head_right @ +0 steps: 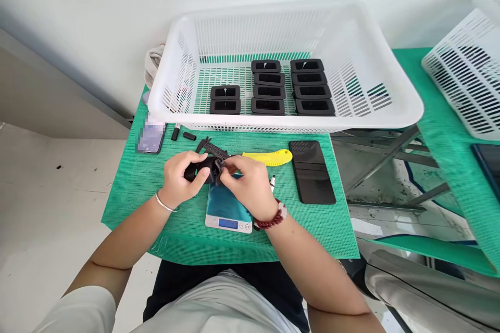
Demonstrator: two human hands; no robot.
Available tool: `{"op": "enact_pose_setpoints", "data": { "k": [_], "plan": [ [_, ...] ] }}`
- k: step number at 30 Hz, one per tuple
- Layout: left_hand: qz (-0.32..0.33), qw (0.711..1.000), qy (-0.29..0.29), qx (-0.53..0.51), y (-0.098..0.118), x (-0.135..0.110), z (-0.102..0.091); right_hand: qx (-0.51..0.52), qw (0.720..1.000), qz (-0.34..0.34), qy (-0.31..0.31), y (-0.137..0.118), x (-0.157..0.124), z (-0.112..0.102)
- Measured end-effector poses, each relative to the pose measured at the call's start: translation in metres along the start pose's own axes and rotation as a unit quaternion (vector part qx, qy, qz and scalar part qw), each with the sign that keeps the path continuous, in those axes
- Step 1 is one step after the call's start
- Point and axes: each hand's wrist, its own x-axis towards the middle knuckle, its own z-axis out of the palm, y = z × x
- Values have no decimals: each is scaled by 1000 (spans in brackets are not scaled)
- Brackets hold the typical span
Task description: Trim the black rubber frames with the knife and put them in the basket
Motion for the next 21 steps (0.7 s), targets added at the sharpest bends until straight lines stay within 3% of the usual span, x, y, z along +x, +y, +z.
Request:
{"op": "enact_pose_setpoints", "data": {
  "k": [2,4,7,10,15,21],
  "plan": [
    [-16,1000,-6,-8,1,0,1,-32,997,-3,70,1,1,0],
    [-53,998,-8,-33,0,-1,0,23,995,49,81,6,3,-3],
    [-126,989,15,-80,-5,-1,-3,180,972,147,-13,13,7,-9],
    [-178,975,33,-128,-10,-1,-6,263,944,180,-88,17,8,-11],
    [-200,966,27,-162,-12,-1,-6,313,921,194,-126,16,8,-6],
    [-168,977,-6,-128,-7,-1,-4,309,920,185,-154,13,6,-3]
  ]
}}
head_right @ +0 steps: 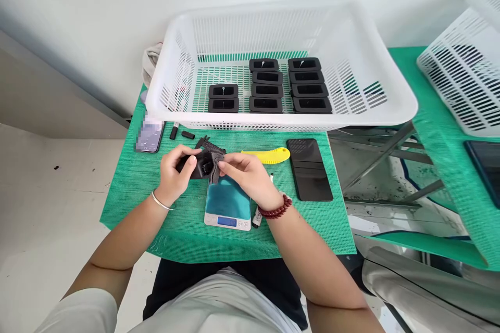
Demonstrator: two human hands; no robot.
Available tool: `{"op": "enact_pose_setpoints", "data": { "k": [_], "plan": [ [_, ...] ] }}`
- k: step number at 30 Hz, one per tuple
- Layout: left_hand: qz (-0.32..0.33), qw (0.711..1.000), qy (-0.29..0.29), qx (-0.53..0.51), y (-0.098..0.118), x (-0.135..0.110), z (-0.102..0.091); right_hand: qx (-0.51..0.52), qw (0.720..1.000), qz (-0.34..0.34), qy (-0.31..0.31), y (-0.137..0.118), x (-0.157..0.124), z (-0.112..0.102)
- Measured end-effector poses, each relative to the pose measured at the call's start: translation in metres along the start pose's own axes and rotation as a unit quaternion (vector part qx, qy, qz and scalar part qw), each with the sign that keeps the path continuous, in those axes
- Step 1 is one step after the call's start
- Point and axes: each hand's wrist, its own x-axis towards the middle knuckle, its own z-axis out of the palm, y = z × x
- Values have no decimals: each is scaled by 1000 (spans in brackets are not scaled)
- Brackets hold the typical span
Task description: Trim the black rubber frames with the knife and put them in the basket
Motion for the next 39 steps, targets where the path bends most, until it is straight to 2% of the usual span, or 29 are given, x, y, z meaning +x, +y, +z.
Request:
{"op": "enact_pose_setpoints", "data": {
  "k": [5,10,13,17,20,23,26,28,30,33,39],
  "plan": [
    [20,999,-15,29,3,0,0,30,999,15,-37,2,-1,1],
    [61,996,-45,36,3,1,-2,-10,999,13,-40,3,-3,-1],
    [73,995,-38,49,4,1,-1,-64,998,-20,7,2,-4,4],
    [96,992,-52,64,10,-2,6,-137,978,-80,138,0,-5,14],
    [97,993,-51,42,14,-3,10,-92,967,-97,217,0,-3,13],
    [42,999,-1,-6,11,-3,7,7,966,-101,239,3,0,5],
    [10,999,26,-34,5,-1,2,62,982,-72,166,5,2,-1],
    [-1,999,34,-38,2,-1,0,56,993,-39,96,5,1,0],
    [-8,999,38,-33,1,-1,0,27,998,-20,53,4,0,2],
    [-12,999,35,-20,2,-1,1,1,1000,-15,26,0,-2,7],
    [20,1000,3,16,3,-1,0,16,1000,3,-24,-4,-2,6]
  ]
}}
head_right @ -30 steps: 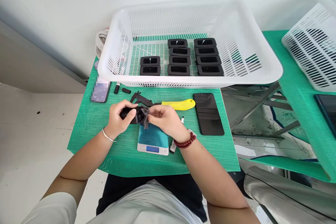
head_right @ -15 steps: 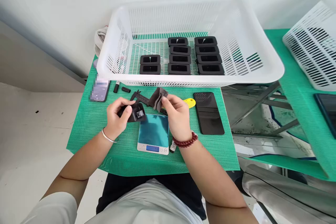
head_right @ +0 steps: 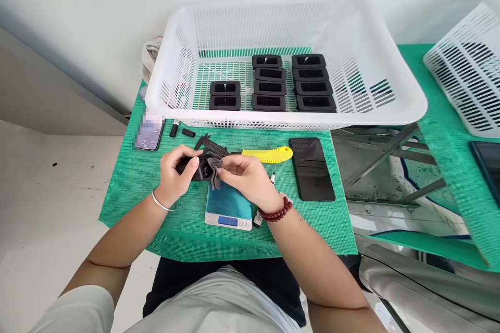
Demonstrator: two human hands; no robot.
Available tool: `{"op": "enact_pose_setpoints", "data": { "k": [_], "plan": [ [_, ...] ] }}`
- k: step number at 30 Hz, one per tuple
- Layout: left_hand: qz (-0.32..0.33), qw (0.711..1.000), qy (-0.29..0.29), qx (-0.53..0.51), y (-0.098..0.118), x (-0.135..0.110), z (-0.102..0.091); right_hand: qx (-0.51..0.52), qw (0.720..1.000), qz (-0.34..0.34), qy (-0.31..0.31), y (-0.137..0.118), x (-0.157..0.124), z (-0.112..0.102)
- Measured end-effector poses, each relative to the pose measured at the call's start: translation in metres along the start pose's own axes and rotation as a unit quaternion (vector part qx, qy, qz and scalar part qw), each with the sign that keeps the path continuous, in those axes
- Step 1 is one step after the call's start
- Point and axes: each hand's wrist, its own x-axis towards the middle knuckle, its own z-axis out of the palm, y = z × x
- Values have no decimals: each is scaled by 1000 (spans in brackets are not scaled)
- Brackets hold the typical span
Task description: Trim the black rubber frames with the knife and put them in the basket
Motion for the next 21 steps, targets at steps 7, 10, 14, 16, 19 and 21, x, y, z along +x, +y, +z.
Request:
{"op": "enact_pose_setpoints", "data": {
  "k": [7,10,14,16,19,21],
  "plan": [
    [37,998,-20,39,3,-1,3,-78,997,-9,-17,4,-1,-4],
    [34,998,4,61,4,-1,4,-173,978,-75,93,5,-3,5],
    [8,999,22,45,2,-1,5,-174,954,-113,216,6,-2,9],
    [-7,999,29,27,1,-2,5,-92,965,-88,227,6,1,3],
    [-32,999,42,10,-2,-2,4,1,982,-50,182,7,4,-9],
    [-43,998,47,2,-2,-1,3,28,990,-30,133,7,5,-14]
  ]
}}
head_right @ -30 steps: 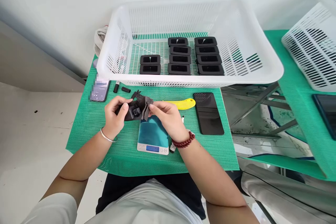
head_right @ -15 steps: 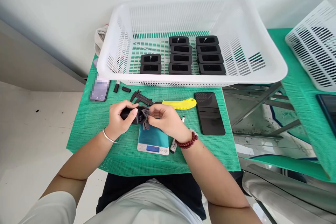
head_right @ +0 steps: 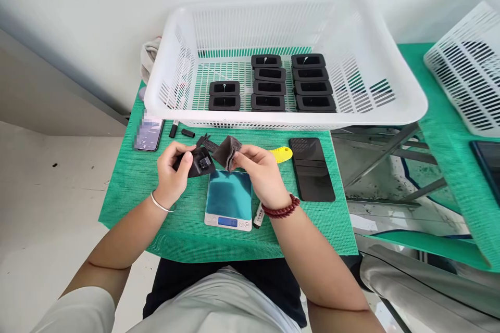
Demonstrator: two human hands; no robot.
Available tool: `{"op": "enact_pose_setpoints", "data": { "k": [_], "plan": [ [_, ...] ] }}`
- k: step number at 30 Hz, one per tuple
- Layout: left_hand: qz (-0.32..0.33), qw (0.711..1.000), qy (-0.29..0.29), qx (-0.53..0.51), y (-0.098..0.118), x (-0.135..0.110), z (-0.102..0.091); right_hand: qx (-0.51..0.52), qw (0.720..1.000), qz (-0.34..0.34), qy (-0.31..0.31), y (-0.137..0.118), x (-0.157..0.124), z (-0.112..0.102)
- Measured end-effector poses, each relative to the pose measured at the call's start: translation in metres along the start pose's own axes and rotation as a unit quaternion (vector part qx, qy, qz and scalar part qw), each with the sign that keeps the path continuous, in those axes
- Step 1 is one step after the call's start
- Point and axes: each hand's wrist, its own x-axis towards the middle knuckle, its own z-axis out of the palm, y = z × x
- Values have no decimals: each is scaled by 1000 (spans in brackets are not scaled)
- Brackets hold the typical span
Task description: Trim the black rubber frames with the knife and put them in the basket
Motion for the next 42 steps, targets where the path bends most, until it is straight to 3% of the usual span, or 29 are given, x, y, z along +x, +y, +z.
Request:
{"op": "enact_pose_setpoints", "data": {
  "k": [5,13,18,21,24,27,29,35,42],
  "plan": [
    [-5,1000,-1,-8,0,0,-1,18,996,37,-73,-1,-1,3],
    [58,996,-60,21,4,2,-2,21,995,38,-86,-1,-4,6],
    [127,986,-97,57,9,3,-1,-49,997,1,-66,-7,-6,9],
    [89,992,-89,8,7,3,0,-62,997,-30,-22,-4,-6,9],
    [-5,994,-52,-91,2,4,1,-37,997,-54,48,2,-5,9],
    [-123,974,-53,-182,-4,5,3,-10,994,-62,86,6,-4,8],
    [-157,957,-64,-235,-6,6,4,6,995,-57,78,7,-3,6],
    [-147,936,-52,-317,-7,8,5,30,996,-47,68,8,-1,2],
    [-140,946,-123,-265,-6,5,2,-51,998,-35,14,1,-3,5]
  ]
}}
